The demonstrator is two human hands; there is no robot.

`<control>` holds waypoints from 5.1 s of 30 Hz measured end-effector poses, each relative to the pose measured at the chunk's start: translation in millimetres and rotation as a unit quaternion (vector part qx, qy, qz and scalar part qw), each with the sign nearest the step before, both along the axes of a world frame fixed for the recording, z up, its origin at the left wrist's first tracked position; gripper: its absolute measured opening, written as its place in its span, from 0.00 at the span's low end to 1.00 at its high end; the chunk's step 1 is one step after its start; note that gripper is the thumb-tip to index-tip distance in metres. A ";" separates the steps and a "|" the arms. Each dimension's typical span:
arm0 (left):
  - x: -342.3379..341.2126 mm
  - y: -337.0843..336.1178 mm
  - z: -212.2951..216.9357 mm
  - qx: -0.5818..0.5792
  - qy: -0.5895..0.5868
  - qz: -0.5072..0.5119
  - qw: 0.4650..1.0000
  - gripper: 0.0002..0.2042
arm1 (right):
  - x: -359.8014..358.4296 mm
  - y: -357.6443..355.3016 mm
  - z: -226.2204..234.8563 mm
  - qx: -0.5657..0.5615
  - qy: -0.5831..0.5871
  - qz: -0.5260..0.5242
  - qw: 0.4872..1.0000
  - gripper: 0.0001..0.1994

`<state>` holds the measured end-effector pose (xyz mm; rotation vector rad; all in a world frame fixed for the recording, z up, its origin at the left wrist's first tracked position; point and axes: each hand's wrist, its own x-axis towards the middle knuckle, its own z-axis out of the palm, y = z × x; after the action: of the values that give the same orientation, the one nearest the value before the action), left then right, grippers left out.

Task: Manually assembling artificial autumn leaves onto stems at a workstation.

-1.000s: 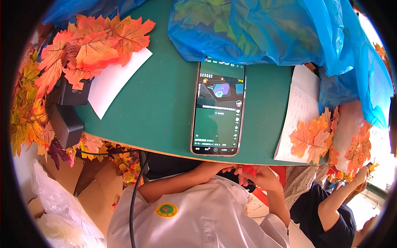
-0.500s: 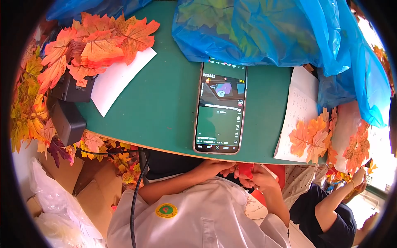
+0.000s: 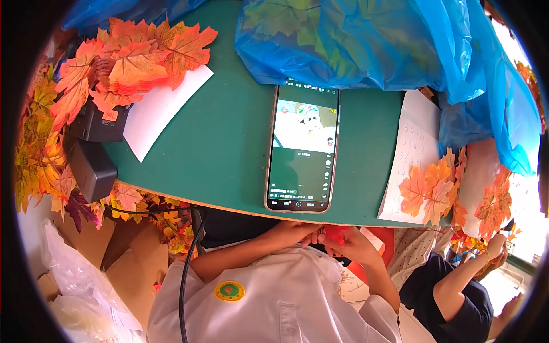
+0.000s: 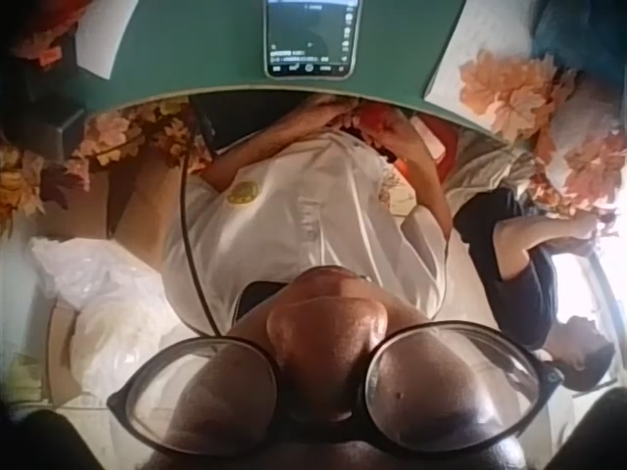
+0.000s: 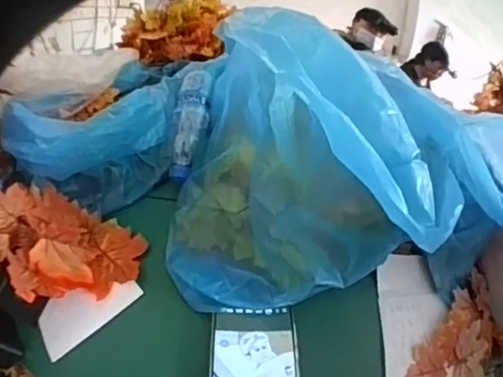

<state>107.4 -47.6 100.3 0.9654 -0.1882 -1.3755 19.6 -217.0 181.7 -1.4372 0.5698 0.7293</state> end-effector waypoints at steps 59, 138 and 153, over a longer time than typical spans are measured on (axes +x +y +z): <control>6.7 14.4 10.8 -0.035 0.056 0.196 0.978 0.13 | -5.8 -4.4 8.0 -0.055 -0.136 -0.034 0.989 0.08; -4.4 5.3 22.5 -0.064 0.132 0.015 0.989 0.11 | -36.8 -23.2 36.3 -0.017 -0.099 -0.001 0.995 0.07; 5.5 -21.0 18.8 -0.058 0.106 0.044 0.992 0.11 | -49.4 -7.9 -15.9 -0.010 -0.134 -0.141 0.981 0.07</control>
<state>113.0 -68.6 119.1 0.7182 -0.0629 -1.3598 -29.8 -224.9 165.8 -1.4085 0.5576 0.3000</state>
